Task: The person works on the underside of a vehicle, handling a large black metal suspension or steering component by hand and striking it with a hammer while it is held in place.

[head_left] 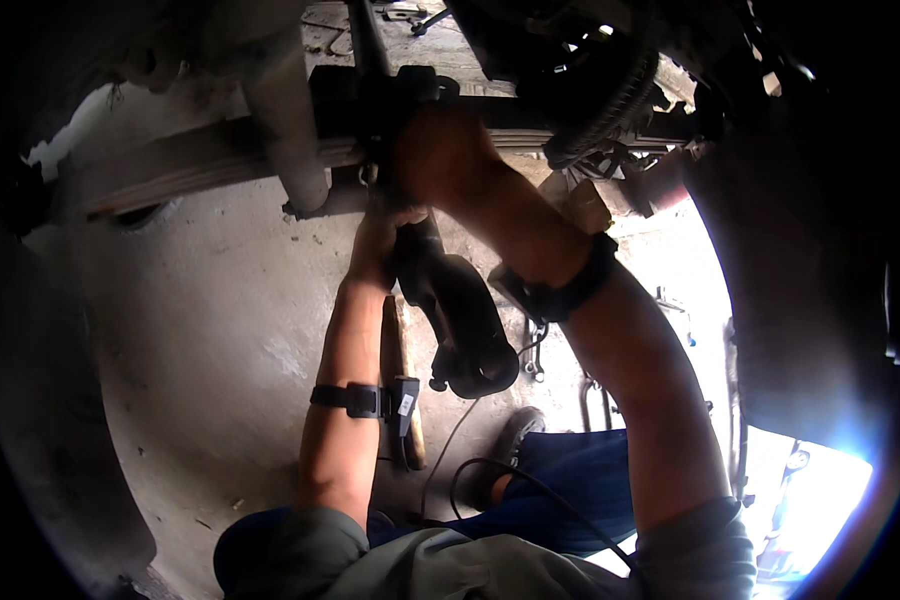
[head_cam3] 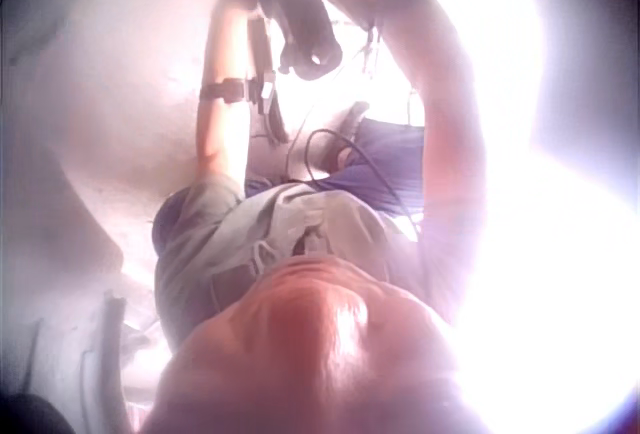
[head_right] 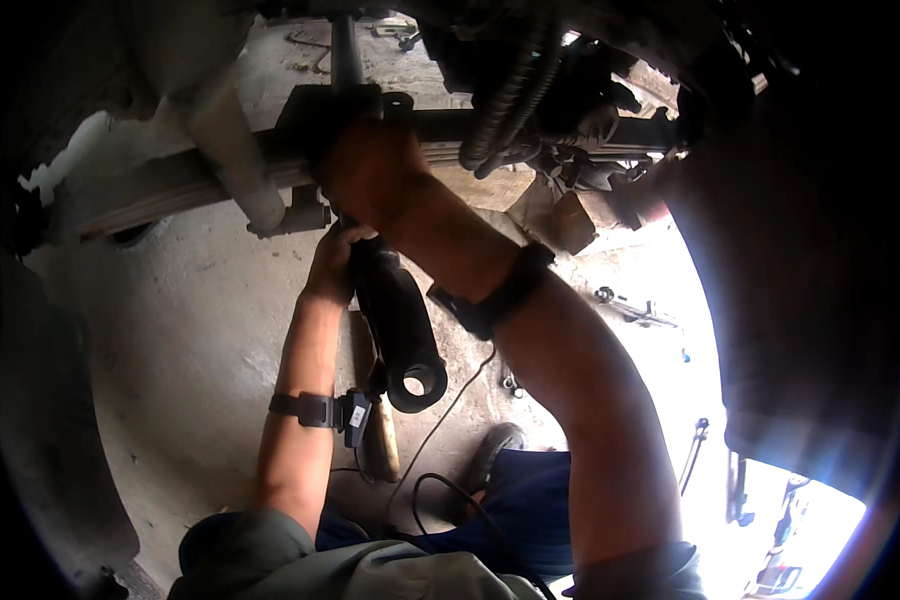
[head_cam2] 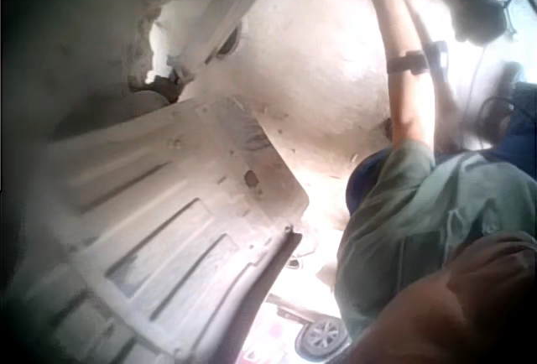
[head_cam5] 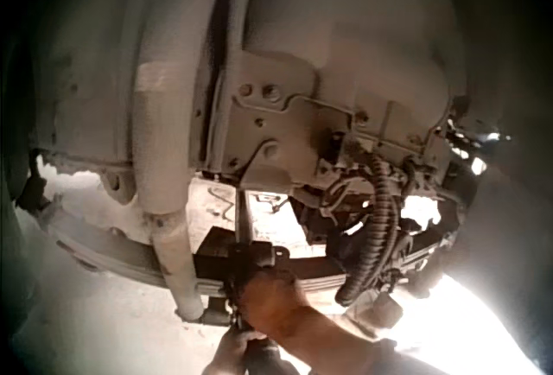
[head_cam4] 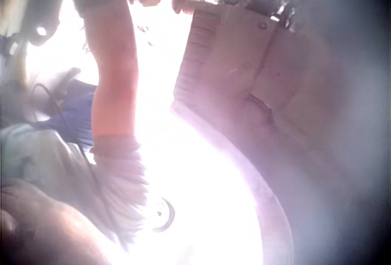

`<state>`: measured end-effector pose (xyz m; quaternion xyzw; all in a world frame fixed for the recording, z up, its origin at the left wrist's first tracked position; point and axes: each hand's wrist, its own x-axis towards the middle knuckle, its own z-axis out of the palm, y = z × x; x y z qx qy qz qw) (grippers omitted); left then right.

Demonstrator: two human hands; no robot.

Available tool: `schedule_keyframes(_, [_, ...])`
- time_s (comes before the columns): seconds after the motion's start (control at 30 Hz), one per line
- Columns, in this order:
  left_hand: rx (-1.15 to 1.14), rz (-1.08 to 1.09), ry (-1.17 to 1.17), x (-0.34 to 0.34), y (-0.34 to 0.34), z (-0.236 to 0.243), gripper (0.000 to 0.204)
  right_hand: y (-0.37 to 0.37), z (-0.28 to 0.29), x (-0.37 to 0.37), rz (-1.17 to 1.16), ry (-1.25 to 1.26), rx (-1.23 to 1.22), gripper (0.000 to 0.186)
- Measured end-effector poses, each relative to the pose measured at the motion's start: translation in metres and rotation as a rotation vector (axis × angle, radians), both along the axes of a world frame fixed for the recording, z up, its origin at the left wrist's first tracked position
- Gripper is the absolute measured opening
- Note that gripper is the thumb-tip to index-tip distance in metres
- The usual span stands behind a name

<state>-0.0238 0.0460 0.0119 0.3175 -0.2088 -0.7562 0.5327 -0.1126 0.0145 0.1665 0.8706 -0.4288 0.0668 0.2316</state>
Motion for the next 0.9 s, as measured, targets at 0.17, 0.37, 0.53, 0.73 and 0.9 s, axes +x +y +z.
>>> schedule_keyframes(0.17, [0.026, -0.045, -0.126, -0.012, 0.010, 0.020, 0.021, 0.031, -0.006, -0.028, -0.080, -0.468, 0.161, 0.031])
schedule_keyframes(0.37, [-0.088, -0.234, -0.770, 0.008, 0.037, 0.057, 0.054, 0.047, -0.057, -0.083, 0.218, -0.762, -0.092, 0.022])
schedule_keyframes(0.53, [-0.268, -0.133, -1.377, 0.019, 0.056, 0.136, 0.041, 0.025, -0.128, -0.108, -0.166, -1.428, 0.295, 0.024])
schedule_keyframes(0.73, [-1.095, 0.414, -1.838, 0.021, 0.006, 0.158, 0.032, 0.019, -0.151, -0.074, -0.446, -2.248, 0.975, 0.044])
schedule_keyframes(0.9, [-0.953, 0.199, -2.162, 0.022, -0.016, 0.156, 0.027, 0.012, -0.146, -0.059, -0.078, -2.515, 1.690, 0.071])
